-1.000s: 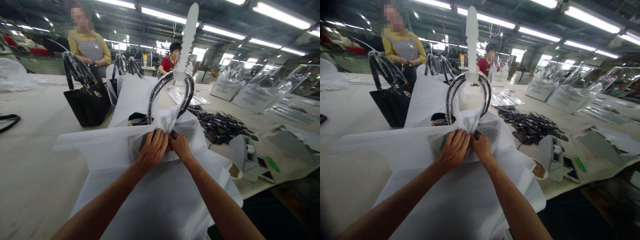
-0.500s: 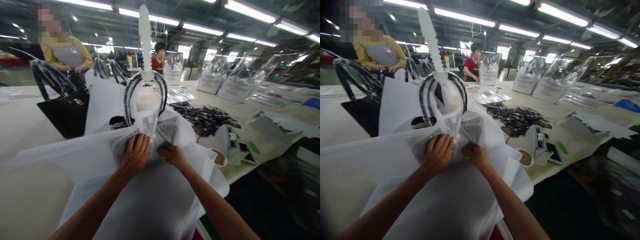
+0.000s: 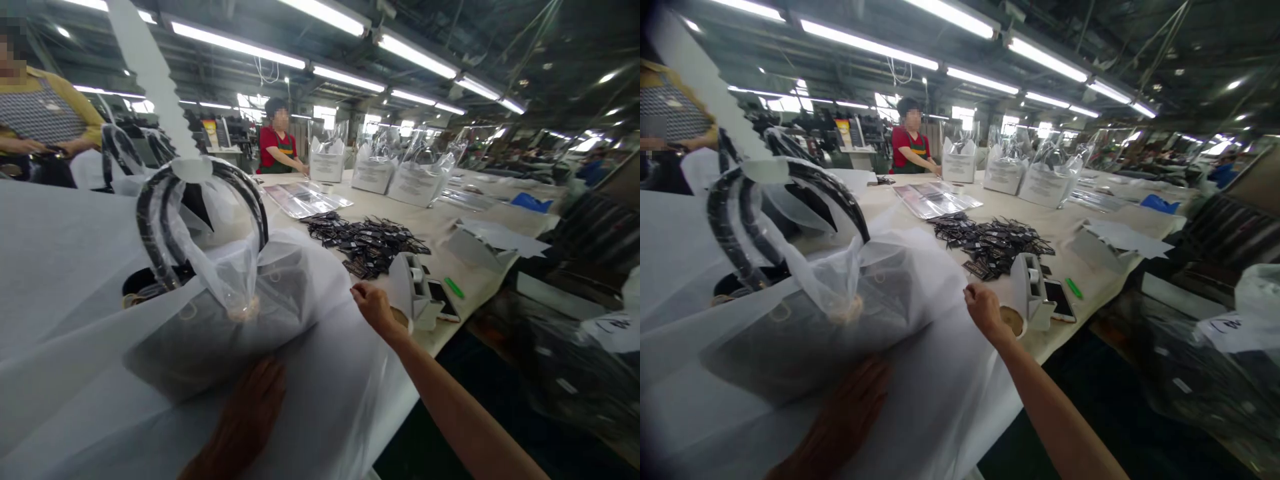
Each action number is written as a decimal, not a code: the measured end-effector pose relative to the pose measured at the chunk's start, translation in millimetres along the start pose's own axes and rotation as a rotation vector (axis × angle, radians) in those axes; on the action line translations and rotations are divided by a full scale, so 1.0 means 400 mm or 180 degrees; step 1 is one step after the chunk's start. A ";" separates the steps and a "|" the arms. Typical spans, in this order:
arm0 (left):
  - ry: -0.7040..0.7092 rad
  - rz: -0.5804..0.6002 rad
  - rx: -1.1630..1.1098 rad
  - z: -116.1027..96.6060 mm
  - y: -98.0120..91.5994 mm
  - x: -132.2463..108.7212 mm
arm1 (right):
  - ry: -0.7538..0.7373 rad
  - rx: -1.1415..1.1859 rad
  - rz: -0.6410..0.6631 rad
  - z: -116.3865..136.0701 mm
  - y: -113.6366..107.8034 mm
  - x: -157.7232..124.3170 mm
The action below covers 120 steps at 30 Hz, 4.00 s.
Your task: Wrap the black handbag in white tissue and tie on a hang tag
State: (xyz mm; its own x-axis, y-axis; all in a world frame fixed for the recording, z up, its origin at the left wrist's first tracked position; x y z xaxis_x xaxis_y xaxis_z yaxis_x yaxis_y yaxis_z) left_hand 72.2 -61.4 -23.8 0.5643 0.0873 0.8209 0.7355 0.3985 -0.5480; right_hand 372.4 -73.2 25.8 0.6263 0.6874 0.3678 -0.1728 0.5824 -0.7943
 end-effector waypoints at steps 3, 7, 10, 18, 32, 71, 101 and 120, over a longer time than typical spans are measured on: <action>-0.0097 0.0108 0.0034 -0.010 0.012 -0.027 | 0.0152 -0.0374 -0.0007 -0.067 0.036 0.105; -0.0104 0.0250 0.0117 -0.006 0.015 -0.040 | 0.0220 -0.0695 0.0047 -0.128 0.096 0.200; 0.0063 0.0205 0.0213 -0.002 0.019 -0.040 | 0.0285 -0.0809 0.0109 -0.151 0.131 0.234; 0.0059 0.0338 0.0150 0.000 0.032 -0.054 | 0.0532 -0.0330 -0.0085 -0.160 0.134 0.236; -0.0615 -0.0039 -0.0442 -0.001 0.024 -0.035 | 0.1378 0.2855 -0.0276 -0.014 -0.071 0.061; -0.4598 0.0509 -0.3674 -0.062 -0.026 0.177 | 0.1688 0.4360 0.0867 0.217 -0.092 -0.259; -0.4647 0.0521 -0.3740 -0.060 -0.040 0.174 | 0.1792 0.4338 0.0831 0.206 -0.075 -0.268; -0.4660 0.0385 -0.3774 -0.061 -0.026 0.165 | 0.1858 0.4259 0.0763 0.198 -0.069 -0.277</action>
State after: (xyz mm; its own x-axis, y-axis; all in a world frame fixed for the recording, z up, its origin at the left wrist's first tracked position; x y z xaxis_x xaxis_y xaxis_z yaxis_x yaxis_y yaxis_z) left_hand 111.1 -82.0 32.1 0.3743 0.9214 -0.1046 0.9254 -0.3638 0.1067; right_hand 247.4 -131.0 45.1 0.6362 0.7439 -0.2045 -0.6671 0.6636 0.3385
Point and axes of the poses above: each hand's wrist, its own x-axis towards the middle knuckle, its own y-axis out of the palm, z = x × y, the point moved 3 cm from there along x, towards the middle knuckle, and after that the axes turned 12 degrees about -z, right-handed, at the moved point
